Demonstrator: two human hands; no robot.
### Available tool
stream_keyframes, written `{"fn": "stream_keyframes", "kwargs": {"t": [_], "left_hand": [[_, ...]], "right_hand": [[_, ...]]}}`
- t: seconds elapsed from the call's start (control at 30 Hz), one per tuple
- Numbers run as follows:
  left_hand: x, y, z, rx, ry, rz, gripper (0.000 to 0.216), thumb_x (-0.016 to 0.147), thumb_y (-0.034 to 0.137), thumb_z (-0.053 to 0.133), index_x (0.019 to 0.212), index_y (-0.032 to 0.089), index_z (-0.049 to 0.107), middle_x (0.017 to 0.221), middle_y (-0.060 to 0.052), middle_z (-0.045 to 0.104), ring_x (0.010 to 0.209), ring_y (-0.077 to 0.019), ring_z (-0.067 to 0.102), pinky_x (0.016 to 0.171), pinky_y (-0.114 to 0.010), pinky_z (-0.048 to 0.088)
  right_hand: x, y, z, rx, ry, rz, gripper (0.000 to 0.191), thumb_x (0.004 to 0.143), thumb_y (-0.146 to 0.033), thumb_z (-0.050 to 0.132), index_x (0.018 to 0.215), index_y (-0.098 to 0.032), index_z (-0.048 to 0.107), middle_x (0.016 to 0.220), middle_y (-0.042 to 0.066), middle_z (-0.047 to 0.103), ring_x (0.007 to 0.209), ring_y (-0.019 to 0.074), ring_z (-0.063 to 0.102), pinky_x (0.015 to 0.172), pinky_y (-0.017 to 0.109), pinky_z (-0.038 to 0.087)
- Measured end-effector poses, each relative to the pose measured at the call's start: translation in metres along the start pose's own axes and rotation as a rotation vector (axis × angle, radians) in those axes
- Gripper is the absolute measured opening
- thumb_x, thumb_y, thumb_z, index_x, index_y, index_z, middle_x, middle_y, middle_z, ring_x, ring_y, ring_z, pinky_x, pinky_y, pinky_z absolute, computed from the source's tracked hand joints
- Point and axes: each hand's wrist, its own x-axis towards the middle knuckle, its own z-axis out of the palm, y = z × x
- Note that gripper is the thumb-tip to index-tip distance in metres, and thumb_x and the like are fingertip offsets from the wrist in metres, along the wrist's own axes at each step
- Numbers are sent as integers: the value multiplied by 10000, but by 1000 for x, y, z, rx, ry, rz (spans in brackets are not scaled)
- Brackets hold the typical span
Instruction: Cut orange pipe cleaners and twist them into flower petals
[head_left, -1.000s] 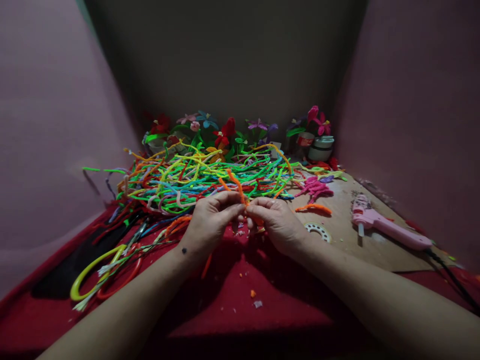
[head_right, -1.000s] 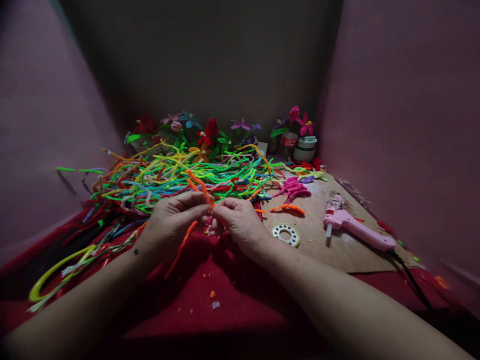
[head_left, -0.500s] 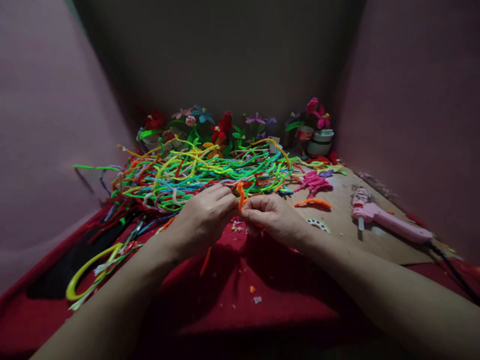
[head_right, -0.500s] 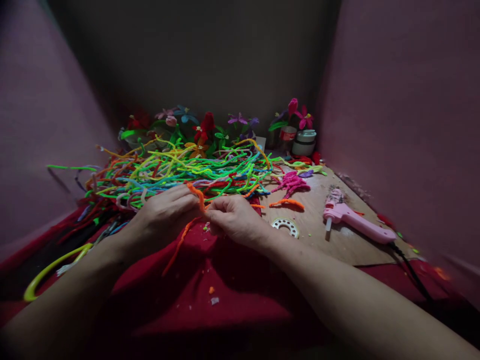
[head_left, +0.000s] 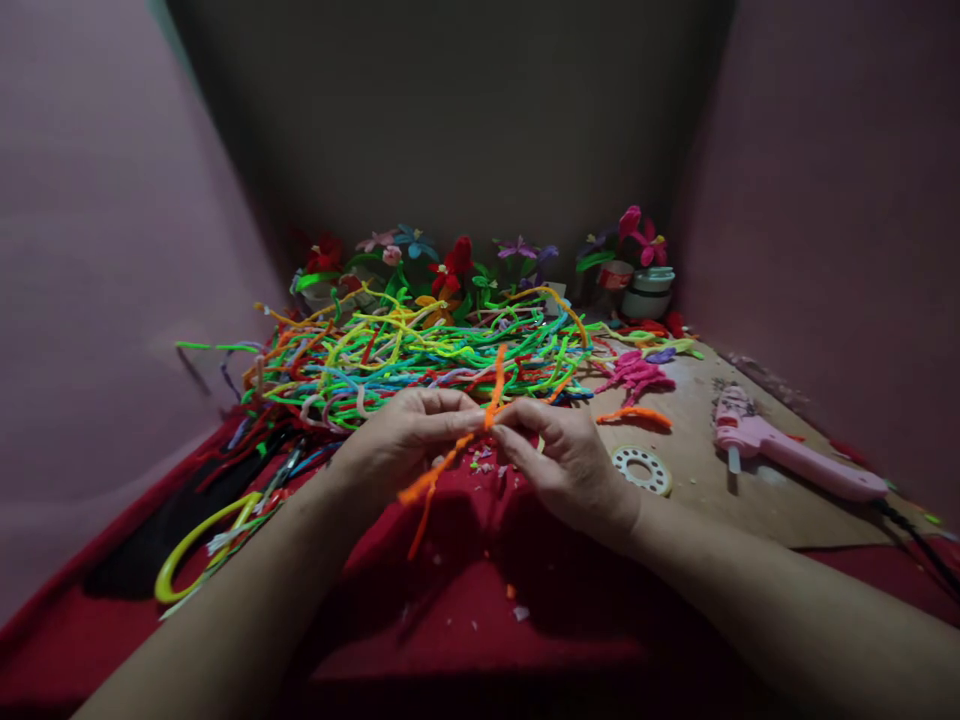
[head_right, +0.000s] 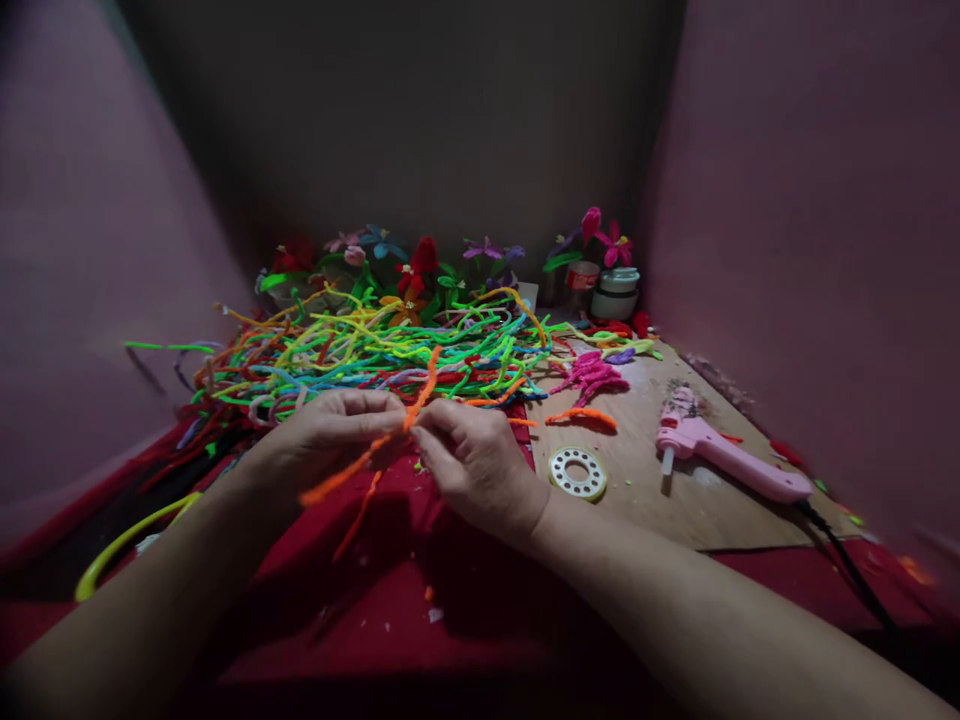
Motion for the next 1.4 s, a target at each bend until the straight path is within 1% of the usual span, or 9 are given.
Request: {"fn": "stream_keyframes", "kwargs": {"t": [0.17,0.3,0.4,0.5,0.67,0.9,1.13,1.3,1.4], "left_hand": [[-9,9,-3,356,61,484,94,696,222,669,779,181,687,794,-41,611,735,-142,560,671,-235,438],[-11,10,-4,563,4,773,89,749,196,613,774,187,698,818,-49,575,816,-165,552,749,-275,442],[-12,10,-3,695,3,847,68,756,201,609,730,176,667,834,-52,570,856,-171,533,789,-292,425],[-14,10,-2,815,-20,741,124,787,231,569,693,157,601,781,-35,565,798,-150,506,751,-274,413],[-13,8,1,731,-91,346,216,829,317,489,694,149,505,637,31,451,589,-83,399,542,-204,355],[-11,8,-2,572,18,312,221,817,326,501,696,141,496,619,47,430,560,-57,369,512,-173,318],[-8,8,-5,622,73,300,211,780,316,541,708,131,609,660,18,535,612,-75,444,553,-174,355],[-5,7,-5,672,31,265,222,767,302,530,641,128,582,594,30,482,553,-70,400,509,-180,328],[-5,5,-5,717,18,298,212,774,296,503,651,134,562,599,28,492,561,-79,421,535,-191,353]], "right_hand": [[7,-3,-5,442,-71,237,160,836,-255,497,720,-166,562,595,-12,544,559,98,507,577,234,412],[7,-5,-5,506,-155,231,180,823,-264,519,685,-154,552,595,-8,552,556,95,514,577,236,416],[4,-6,-5,428,-171,176,177,820,-258,520,680,-153,547,587,-9,547,541,95,511,559,234,417],[1,-5,-3,136,-99,-9,138,817,-180,506,687,-157,548,590,-3,550,542,94,494,556,232,403],[-3,0,2,-241,-7,-304,122,779,-107,477,691,-157,546,636,38,564,615,130,475,611,275,386],[7,-2,-3,434,-198,376,210,796,-297,535,651,-148,560,583,-2,569,524,87,498,548,225,410],[11,-3,-5,508,-137,511,224,762,-290,582,597,-144,541,520,-11,570,463,78,494,506,214,397],[7,-3,-3,270,-152,351,231,824,-234,508,619,-142,559,540,-2,559,493,91,491,515,230,404],[4,-5,-4,-23,8,-29,142,839,-192,502,823,-135,631,723,44,609,682,132,545,639,270,449]]}}
